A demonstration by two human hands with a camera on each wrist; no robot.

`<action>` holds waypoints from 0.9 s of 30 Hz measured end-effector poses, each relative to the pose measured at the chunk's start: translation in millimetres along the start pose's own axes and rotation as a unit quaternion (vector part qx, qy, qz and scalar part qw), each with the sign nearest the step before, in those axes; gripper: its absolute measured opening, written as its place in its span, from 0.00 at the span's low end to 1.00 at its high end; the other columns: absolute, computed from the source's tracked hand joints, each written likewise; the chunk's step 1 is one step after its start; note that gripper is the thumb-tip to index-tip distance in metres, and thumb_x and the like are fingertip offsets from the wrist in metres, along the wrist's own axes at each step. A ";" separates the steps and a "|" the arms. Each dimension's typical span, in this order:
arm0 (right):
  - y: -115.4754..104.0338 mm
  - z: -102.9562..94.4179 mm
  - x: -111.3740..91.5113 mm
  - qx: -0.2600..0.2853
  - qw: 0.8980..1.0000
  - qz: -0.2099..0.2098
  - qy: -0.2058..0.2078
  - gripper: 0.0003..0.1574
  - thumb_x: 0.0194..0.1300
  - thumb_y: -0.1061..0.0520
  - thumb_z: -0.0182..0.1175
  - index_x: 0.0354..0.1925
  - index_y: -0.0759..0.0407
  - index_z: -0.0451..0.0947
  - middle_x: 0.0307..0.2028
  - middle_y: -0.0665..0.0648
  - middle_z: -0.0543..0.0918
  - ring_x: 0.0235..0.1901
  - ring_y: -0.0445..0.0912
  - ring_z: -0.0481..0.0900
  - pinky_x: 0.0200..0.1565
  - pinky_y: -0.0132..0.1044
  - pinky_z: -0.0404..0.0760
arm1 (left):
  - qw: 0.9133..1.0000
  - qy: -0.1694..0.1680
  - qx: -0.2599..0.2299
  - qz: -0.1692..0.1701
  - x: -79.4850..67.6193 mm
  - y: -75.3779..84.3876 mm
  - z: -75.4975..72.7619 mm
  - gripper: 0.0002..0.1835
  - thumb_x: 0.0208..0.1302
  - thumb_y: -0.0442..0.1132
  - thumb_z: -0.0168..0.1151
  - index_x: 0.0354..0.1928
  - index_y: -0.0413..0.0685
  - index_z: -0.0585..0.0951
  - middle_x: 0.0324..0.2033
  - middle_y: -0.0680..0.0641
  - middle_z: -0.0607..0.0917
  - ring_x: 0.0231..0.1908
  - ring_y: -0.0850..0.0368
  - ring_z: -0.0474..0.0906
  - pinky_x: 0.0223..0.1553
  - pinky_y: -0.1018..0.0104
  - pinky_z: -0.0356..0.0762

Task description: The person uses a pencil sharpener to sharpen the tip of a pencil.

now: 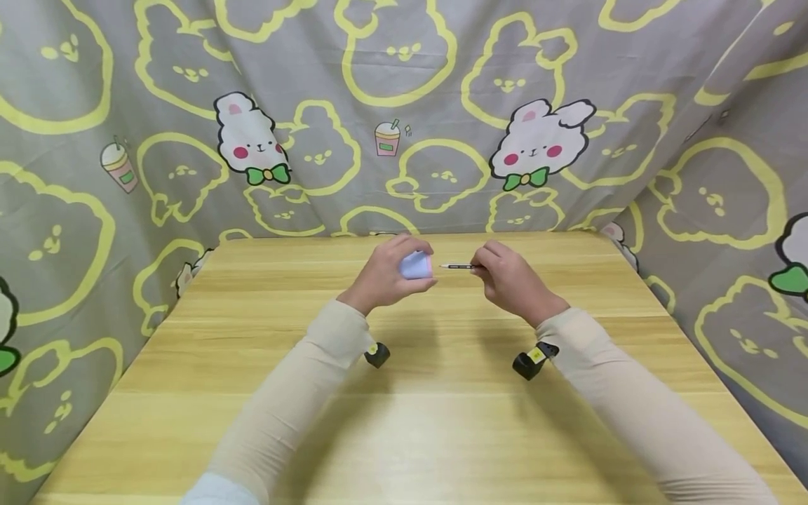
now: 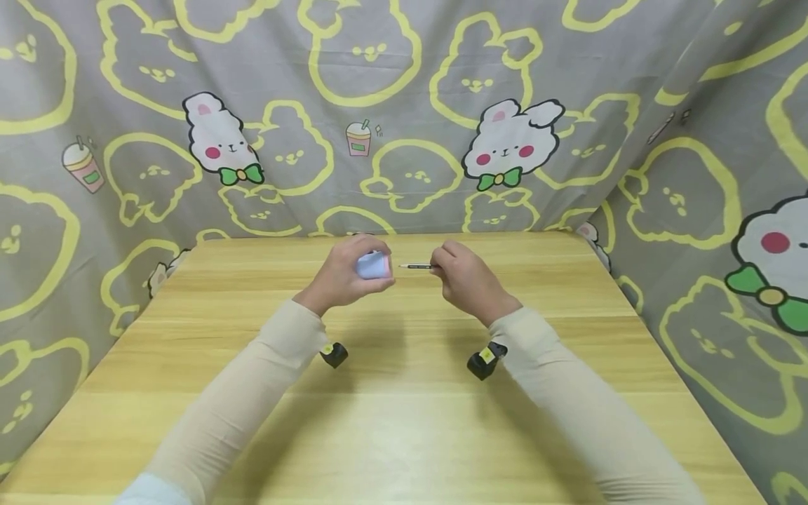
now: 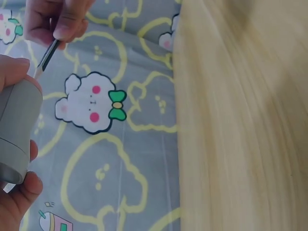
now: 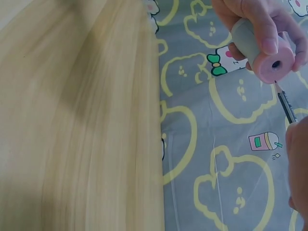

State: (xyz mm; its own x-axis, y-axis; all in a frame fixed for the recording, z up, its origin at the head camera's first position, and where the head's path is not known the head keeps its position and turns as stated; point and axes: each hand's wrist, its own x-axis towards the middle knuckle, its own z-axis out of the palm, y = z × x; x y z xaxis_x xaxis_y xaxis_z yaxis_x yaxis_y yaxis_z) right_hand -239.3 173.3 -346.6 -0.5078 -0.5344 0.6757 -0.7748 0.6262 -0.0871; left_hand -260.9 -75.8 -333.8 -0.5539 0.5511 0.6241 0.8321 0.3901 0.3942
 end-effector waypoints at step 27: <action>-4.7 -6.7 -4.7 0.011 0.994 0.104 -0.025 0.13 0.59 0.62 0.68 0.42 0.67 0.80 0.32 0.59 0.83 0.30 0.48 0.81 0.32 0.43 0.80 | 1.000 0.008 0.002 -0.021 -1.5 4.4 1.8 0.23 0.50 0.42 0.77 0.44 0.44 0.77 0.43 0.46 0.81 0.42 0.53 0.75 0.38 0.63 0.75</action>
State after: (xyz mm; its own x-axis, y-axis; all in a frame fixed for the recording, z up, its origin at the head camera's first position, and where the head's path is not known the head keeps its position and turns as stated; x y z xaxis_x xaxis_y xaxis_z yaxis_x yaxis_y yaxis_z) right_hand -230.7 176.7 -344.5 -0.6758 -0.4228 0.6037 -0.6585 0.7143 -0.2370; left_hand -256.4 -73.5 -334.2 -0.5881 0.5223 0.6175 0.8078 0.4162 0.4173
